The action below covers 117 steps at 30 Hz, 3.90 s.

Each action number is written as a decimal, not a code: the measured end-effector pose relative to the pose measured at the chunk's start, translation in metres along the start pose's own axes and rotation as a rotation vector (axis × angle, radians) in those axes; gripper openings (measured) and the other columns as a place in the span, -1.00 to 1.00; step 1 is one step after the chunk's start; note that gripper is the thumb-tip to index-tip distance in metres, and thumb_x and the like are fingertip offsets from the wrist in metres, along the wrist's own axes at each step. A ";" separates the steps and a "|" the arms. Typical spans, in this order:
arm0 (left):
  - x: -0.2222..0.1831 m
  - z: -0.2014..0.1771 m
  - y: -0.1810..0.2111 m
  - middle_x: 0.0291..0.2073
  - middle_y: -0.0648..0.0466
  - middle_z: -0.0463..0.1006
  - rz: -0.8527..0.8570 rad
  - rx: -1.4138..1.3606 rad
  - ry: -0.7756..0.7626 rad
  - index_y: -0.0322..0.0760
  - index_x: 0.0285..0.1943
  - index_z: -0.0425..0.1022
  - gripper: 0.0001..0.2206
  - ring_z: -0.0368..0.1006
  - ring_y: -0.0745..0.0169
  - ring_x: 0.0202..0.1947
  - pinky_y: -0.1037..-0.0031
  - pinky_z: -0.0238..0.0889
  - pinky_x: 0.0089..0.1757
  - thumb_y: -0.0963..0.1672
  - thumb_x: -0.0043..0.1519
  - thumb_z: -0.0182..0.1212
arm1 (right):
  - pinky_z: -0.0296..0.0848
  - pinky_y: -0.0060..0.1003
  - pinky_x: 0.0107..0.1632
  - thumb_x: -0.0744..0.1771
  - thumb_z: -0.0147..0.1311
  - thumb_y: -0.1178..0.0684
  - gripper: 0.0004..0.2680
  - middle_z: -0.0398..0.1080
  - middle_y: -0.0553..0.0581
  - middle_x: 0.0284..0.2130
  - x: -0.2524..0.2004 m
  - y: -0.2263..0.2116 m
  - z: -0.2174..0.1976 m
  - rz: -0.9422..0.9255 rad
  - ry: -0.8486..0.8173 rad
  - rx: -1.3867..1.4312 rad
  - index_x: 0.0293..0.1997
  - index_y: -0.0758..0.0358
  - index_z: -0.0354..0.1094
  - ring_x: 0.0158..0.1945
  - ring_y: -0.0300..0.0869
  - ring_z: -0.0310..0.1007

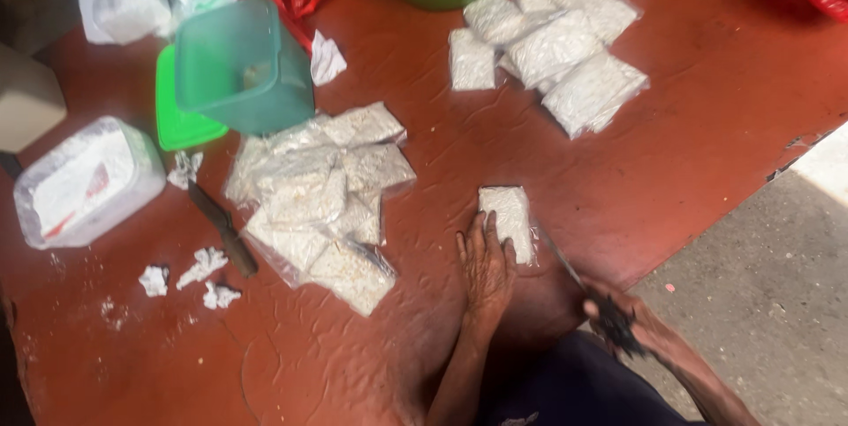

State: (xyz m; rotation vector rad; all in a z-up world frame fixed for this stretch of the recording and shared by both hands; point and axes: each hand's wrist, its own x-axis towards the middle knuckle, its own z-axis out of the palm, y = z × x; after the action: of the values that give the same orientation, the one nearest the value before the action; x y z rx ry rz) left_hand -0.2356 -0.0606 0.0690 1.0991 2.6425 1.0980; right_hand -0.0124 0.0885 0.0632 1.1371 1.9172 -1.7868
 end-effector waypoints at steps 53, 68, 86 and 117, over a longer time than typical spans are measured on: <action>0.045 0.002 -0.041 0.33 -0.11 0.28 0.138 0.119 -0.085 -0.34 0.43 0.26 -0.49 0.07 -0.13 0.45 -0.18 -0.30 0.39 -0.01 0.34 0.06 | 0.42 -0.28 -0.57 0.10 0.08 -0.57 -0.19 0.36 0.07 -0.60 -0.002 -0.031 0.012 -0.100 -0.025 0.239 0.40 0.16 0.18 -0.64 -0.19 0.41; 0.040 0.010 -0.037 0.22 -0.09 0.29 0.118 0.150 -0.027 -0.24 0.42 0.29 -0.43 0.02 -0.17 0.39 -0.37 -0.39 0.30 0.04 0.25 0.15 | 0.34 -0.37 -0.62 0.24 0.10 -0.41 -0.54 0.34 -0.01 -0.65 0.074 -0.077 0.027 -0.250 -0.176 0.463 0.02 0.11 0.20 -0.66 -0.25 0.33; 0.075 0.056 -0.075 -0.11 -0.03 0.48 -0.088 -0.644 0.148 -0.29 -0.06 0.51 -0.62 0.43 0.11 -0.04 0.27 0.29 0.02 0.05 0.45 -0.09 | 0.25 -0.24 -0.53 0.30 0.02 -0.39 -0.56 0.17 0.08 -0.75 0.020 -0.007 -0.068 -0.239 0.082 0.471 -0.63 0.18 0.17 -0.65 -0.12 0.30; 0.188 0.028 -0.066 0.28 -0.02 0.48 -0.799 -1.117 -0.192 -0.07 0.53 0.28 -0.42 0.19 0.06 -0.08 0.29 0.16 -0.23 -0.17 0.25 0.20 | 0.49 -0.16 -0.26 0.19 0.17 -0.36 -0.33 0.40 0.15 0.00 0.163 -0.047 -0.162 -0.335 -0.299 0.195 0.40 0.14 0.09 -0.15 -0.04 0.49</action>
State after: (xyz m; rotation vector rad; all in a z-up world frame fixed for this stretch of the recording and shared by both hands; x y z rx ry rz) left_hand -0.4045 0.0454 0.0417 -0.0744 1.5203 1.6856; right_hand -0.1025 0.3003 0.0171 0.5752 1.8651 -2.2133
